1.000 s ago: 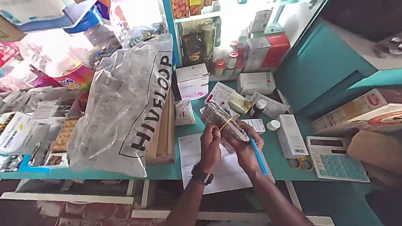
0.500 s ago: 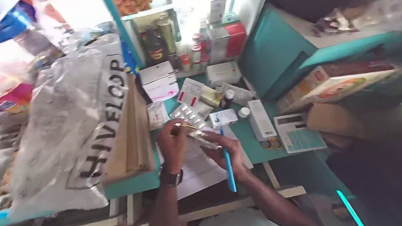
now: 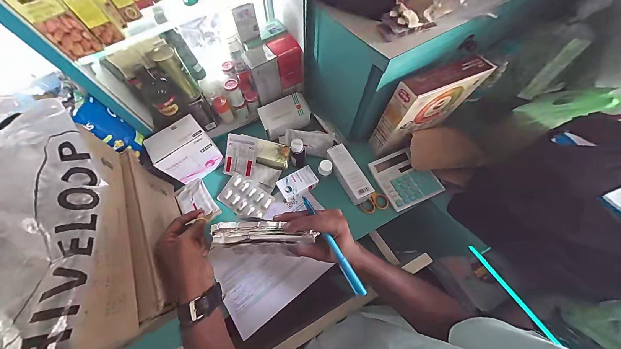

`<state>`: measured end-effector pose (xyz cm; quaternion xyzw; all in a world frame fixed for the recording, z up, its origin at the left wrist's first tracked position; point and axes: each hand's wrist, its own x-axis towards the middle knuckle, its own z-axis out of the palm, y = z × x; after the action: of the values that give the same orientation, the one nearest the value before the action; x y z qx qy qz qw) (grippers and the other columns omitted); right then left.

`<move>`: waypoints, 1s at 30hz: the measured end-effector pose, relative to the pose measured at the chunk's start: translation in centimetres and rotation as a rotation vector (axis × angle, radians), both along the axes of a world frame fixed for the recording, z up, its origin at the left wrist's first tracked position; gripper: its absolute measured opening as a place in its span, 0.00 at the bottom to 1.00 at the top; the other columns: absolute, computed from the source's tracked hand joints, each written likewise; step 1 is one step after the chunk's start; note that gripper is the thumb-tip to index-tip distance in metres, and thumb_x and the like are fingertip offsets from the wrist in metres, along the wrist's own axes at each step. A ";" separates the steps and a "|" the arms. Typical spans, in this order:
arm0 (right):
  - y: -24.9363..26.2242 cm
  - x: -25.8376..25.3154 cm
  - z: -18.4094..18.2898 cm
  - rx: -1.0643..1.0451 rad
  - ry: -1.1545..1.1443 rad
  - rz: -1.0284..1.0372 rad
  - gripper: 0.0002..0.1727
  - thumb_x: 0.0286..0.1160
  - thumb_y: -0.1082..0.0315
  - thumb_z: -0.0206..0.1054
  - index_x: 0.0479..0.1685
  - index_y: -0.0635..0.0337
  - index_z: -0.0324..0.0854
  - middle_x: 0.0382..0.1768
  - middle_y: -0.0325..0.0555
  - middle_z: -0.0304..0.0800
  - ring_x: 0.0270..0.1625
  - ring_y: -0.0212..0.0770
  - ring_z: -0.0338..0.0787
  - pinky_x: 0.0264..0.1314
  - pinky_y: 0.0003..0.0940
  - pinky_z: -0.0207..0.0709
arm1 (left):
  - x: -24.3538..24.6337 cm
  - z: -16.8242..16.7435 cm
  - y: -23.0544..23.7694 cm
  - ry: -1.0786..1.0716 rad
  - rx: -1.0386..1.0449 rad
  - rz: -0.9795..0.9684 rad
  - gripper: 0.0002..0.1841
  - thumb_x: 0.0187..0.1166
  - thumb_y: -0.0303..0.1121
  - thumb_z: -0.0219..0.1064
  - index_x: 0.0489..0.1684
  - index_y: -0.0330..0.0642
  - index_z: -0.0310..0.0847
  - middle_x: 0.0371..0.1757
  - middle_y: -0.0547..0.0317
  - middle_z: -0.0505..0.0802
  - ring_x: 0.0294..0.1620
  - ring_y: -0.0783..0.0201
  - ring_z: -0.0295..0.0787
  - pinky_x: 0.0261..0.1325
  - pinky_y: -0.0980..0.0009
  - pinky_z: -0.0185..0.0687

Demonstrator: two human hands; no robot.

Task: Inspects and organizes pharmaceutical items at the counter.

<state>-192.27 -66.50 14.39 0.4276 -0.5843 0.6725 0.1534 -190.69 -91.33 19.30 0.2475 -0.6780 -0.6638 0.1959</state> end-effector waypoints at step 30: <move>-3.2 -5.4 -1.9 0.129 -0.847 -0.037 0.23 0.79 0.75 0.63 0.73 0.53 0.82 0.57 0.40 0.91 0.48 0.31 0.89 0.50 0.31 0.84 | 2.4 -7.9 2.2 0.409 0.949 -0.135 0.10 0.61 0.37 0.67 0.36 0.44 0.84 0.30 0.53 0.94 0.31 0.63 0.95 0.33 0.63 0.93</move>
<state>-197.63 -69.70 12.49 0.1117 -0.6440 0.7480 -0.1152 -188.26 -89.15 11.44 0.1300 -0.2647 -0.9441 0.1475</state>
